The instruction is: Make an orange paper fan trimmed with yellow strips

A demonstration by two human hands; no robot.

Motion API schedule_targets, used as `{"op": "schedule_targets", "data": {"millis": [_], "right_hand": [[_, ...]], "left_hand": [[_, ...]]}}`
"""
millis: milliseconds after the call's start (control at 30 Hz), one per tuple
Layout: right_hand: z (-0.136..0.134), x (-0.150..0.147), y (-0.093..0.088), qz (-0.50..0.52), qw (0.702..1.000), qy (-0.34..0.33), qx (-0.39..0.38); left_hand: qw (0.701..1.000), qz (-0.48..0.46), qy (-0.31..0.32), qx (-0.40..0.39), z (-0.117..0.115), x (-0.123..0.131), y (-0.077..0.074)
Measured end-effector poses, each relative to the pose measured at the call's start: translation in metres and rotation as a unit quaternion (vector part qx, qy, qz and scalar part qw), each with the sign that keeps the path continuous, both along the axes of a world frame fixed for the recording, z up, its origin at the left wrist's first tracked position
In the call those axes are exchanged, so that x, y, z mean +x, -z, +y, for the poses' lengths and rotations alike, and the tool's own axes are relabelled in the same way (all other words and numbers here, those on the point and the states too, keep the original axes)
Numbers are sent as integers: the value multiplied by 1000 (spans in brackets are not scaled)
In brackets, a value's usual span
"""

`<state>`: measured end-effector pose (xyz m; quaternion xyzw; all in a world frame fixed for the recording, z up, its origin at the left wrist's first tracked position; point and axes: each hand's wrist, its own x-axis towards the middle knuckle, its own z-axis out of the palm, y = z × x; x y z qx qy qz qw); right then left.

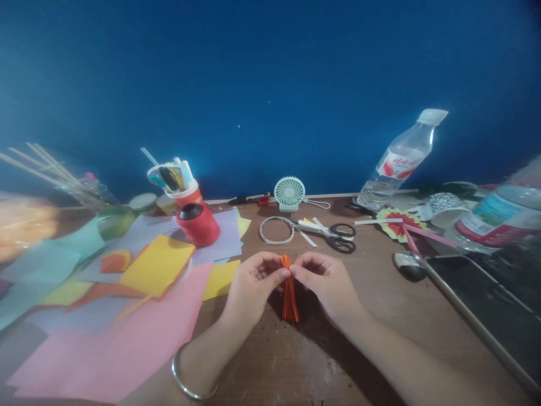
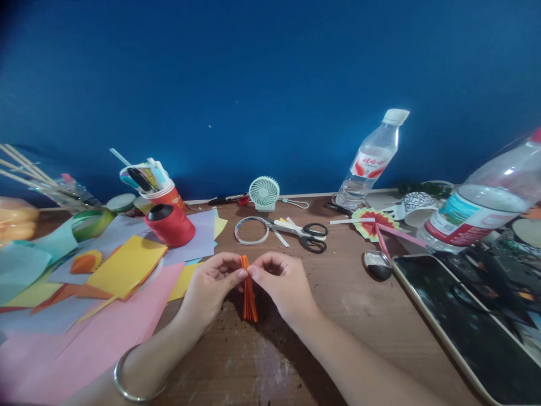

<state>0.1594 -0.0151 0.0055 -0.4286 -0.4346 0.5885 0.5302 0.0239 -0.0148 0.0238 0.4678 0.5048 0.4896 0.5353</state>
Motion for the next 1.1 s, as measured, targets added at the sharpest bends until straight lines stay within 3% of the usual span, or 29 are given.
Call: {"op": "schedule_targets", "data": {"millis": [300, 567, 800, 967, 1100], "right_hand": [[1, 0, 2, 26, 1000, 1, -9], [1, -1, 3, 32, 999, 3, 7], [-4, -2, -6, -24, 1000, 3, 20], [-3, -1, -5, -23, 999, 16, 29], [-2, -1, -3, -6, 1000, 19, 19]], "left_hand": [[999, 26, 24, 11, -1, -2, 1], [997, -26, 74, -22, -4, 3, -5], [996, -24, 76, -30, -3, 3, -4], [998, -31, 44, -22, -4, 2, -3], [998, -22, 58, -2, -4, 2, -1]]}}
